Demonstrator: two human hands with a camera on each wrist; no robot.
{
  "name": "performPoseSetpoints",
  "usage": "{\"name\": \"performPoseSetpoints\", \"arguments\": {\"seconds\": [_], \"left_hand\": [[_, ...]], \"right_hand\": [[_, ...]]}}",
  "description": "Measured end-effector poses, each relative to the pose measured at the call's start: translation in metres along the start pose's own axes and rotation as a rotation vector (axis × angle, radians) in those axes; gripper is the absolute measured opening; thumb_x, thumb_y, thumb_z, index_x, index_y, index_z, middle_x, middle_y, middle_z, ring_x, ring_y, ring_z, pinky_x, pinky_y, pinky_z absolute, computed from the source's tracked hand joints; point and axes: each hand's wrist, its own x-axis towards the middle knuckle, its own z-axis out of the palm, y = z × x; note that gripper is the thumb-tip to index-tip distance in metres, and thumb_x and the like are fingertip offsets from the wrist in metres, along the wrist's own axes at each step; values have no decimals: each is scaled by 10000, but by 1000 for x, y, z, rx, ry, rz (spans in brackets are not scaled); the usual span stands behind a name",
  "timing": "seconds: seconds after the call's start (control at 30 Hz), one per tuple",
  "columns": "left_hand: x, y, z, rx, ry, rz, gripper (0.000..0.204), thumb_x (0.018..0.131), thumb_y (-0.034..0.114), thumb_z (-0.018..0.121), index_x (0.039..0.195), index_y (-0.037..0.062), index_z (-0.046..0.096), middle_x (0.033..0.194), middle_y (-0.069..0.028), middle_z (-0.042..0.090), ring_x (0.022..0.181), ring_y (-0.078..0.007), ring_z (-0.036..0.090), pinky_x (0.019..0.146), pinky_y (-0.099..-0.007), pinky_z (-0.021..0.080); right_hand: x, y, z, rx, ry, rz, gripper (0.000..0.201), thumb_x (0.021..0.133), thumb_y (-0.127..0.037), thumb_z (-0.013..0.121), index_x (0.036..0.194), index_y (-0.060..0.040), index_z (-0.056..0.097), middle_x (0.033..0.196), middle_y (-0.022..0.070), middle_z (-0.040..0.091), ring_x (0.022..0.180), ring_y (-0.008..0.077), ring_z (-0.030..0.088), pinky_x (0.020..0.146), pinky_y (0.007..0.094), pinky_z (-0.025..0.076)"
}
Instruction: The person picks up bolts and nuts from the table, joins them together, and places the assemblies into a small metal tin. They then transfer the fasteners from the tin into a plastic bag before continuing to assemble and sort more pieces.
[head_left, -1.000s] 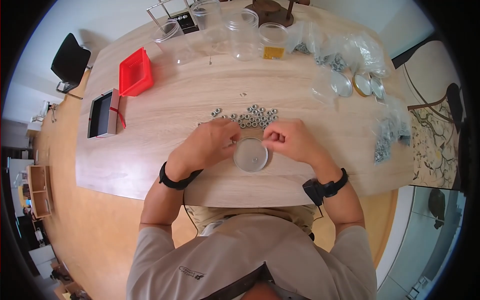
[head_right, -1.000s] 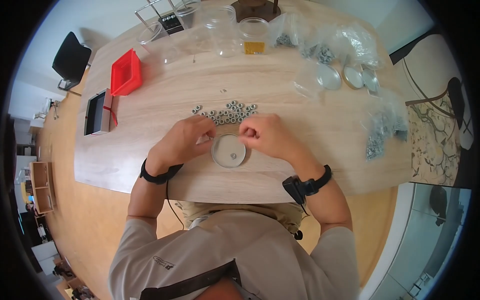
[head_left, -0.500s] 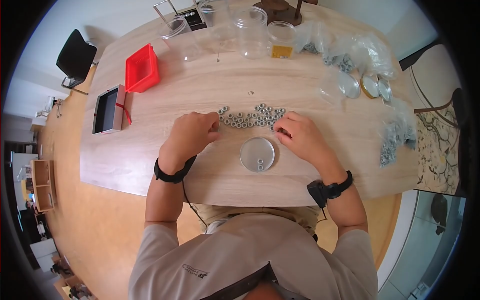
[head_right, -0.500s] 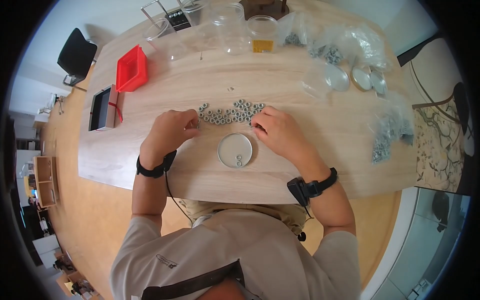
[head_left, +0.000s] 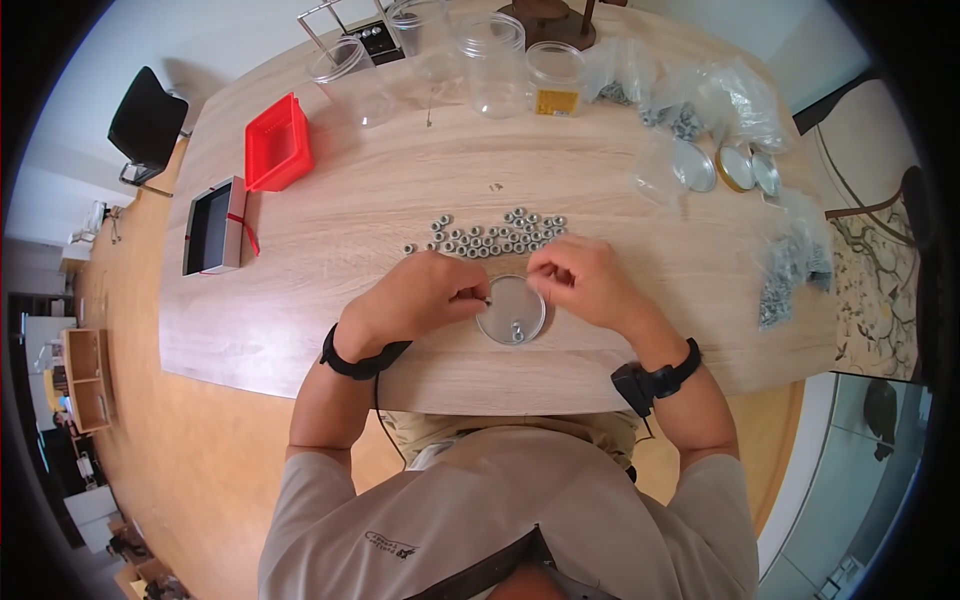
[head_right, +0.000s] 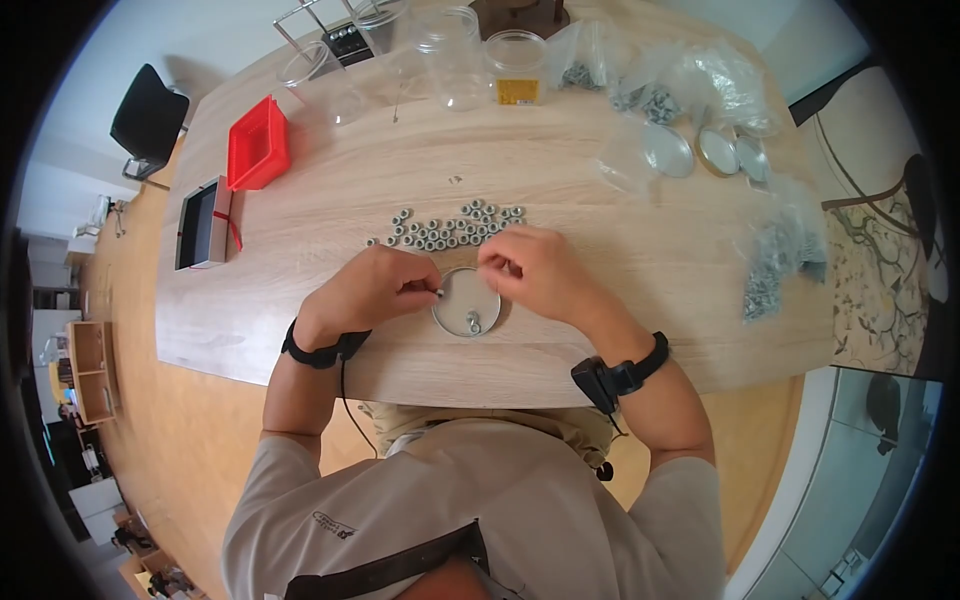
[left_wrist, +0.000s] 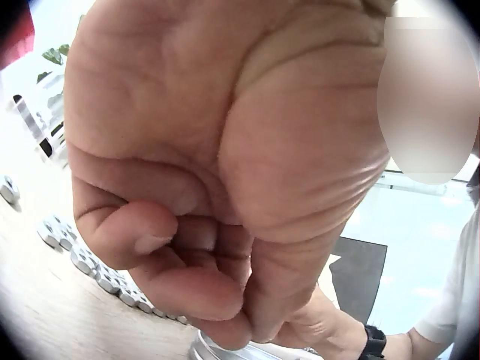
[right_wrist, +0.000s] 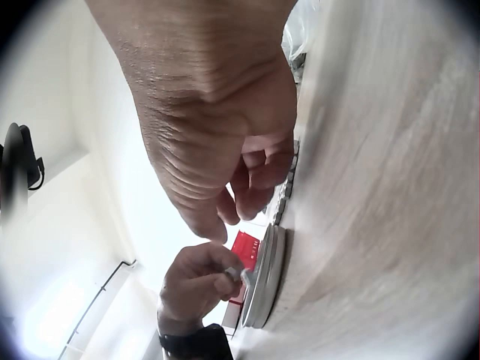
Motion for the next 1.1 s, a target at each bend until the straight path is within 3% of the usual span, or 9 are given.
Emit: {"name": "performPoseSetpoints", "arguments": {"seconds": [0.1, 0.3, 0.43, 0.53, 0.63, 0.83, 0.93, 1.03, 1.1], "left_hand": [[2, -2, 5, -62, -57, 28, 129, 919, 144, 757, 1003, 46, 751, 928, -150, 769, 847, -352, 739, 765, -435, 573], [9, -20, 6, 169, 289, -20, 127, 936, 150, 753, 1037, 72, 748, 960, -135, 756, 894, -366, 735, 783, -458, 575], [10, -21, 10, 249, 252, -71, 121, 949, 161, 741, 1041, 84, 727, 980, -131, 747, 910, -376, 728, 789, -485, 572], [12, -21, 10, 298, 229, -97, 120, 951, 170, 736, 1031, 84, 714, 975, -132, 744, 906, -381, 727, 791, -493, 571], [12, -20, 13, 305, 250, -115, 124, 948, 176, 738, 1023, 82, 708, 965, -134, 743, 902, -383, 729, 791, -496, 573], [11, -19, 12, 315, 256, -114, 127, 948, 180, 739, 1008, 71, 712, 952, -147, 750, 882, -388, 732, 789, -498, 577], [13, -21, 15, 359, 293, -97, 128, 950, 183, 731, 980, 59, 715, 909, -158, 749, 851, -395, 731, 768, -504, 580], [12, -20, 16, 382, 323, -90, 132, 955, 180, 719, 952, 48, 723, 868, -166, 744, 820, -400, 729, 742, -505, 579], [11, -17, 12, 342, 315, -85, 137, 957, 180, 714, 948, 45, 734, 856, -169, 743, 799, -400, 726, 726, -497, 577]], "right_hand": [[-1, 16, 5, -109, 105, -30, 137, 915, -109, 794, 1046, -73, 776, 972, 90, 706, 787, 273, 717, 712, 385, 583], [0, 17, 5, -263, 85, -26, 170, 910, -148, 790, 1069, -90, 792, 1014, 82, 706, 884, 299, 722, 778, 412, 594], [-1, 18, 6, -284, 85, -47, 145, 905, -146, 788, 1039, -92, 787, 1012, 74, 707, 880, 305, 720, 773, 421, 596], [0, 15, 7, -333, 90, -65, 117, 895, -119, 787, 1005, -83, 768, 996, 68, 702, 829, 281, 719, 731, 405, 593], [0, 3, 4, -121, 83, 28, 133, 870, -99, 805, 991, -79, 752, 950, 58, 692, 747, 224, 700, 677, 367, 577], [-4, -4, 9, 105, -158, -72, 169, 857, -39, 836, 998, -48, 744, 934, 36, 697, 699, 138, 635, 619, 281, 534], [-3, 1, 7, 70, -122, -103, 184, 863, -32, 831, 1028, -42, 750, 941, 47, 703, 701, 144, 642, 628, 271, 542], [1, 6, 9, -13, 164, -27, 199, 879, -21, 817, 1067, -37, 753, 952, 59, 699, 753, 157, 693, 657, 291, 572], [2, 20, 11, -74, 195, -42, 182, 888, -70, 810, 1064, -70, 762, 960, 66, 710, 775, 201, 727, 688, 342, 591]]}}
